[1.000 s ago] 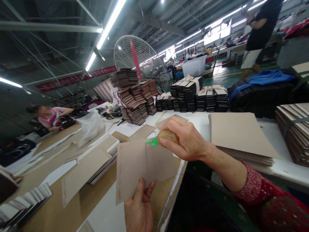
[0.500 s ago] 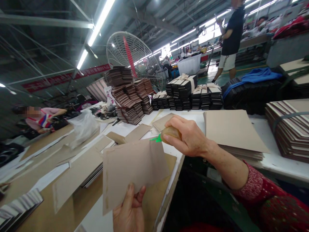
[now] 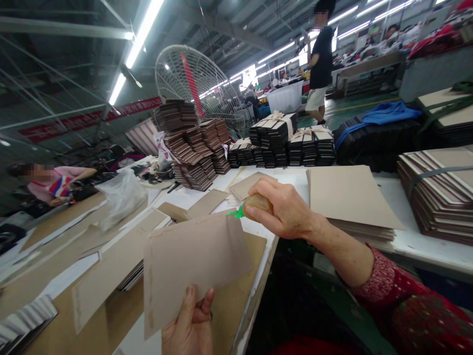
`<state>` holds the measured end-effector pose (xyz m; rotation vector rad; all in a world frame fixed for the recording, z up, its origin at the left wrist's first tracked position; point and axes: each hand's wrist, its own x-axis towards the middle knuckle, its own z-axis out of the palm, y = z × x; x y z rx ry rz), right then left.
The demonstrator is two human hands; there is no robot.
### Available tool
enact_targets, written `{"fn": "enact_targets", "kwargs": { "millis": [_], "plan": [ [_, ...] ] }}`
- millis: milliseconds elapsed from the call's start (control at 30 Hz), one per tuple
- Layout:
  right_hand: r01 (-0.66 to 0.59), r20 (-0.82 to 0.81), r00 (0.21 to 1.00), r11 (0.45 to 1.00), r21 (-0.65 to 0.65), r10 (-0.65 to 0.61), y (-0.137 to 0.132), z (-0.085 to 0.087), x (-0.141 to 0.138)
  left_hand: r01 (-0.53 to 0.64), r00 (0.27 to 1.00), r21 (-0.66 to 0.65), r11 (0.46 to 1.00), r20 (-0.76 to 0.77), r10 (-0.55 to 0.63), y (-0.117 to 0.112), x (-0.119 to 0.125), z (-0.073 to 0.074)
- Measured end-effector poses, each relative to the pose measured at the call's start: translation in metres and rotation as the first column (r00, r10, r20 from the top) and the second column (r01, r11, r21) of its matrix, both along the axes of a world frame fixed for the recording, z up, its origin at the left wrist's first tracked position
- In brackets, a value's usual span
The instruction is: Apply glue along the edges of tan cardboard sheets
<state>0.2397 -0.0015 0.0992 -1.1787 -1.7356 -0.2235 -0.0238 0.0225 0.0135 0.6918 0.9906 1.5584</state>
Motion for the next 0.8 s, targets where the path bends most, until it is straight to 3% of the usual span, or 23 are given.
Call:
{"fn": "enact_targets", "kwargs": {
  "millis": [167, 800],
  "plan": [
    [0.041, -0.022, 0.999, 0.999, -0.007, -0.042, -0.001, -0.001, 0.005, -0.017, 1.000, -0.020, 1.000, 0.003, 0.017, 0.001, -0.004, 0.004],
    [-0.014, 0.009, 1.000, 1.000, 0.008, 0.014, -0.009, 0.000, 0.008, -0.020, 1.000, -0.062, 0.998, 0.010, 0.021, 0.005, -0.013, 0.007]
  ]
}}
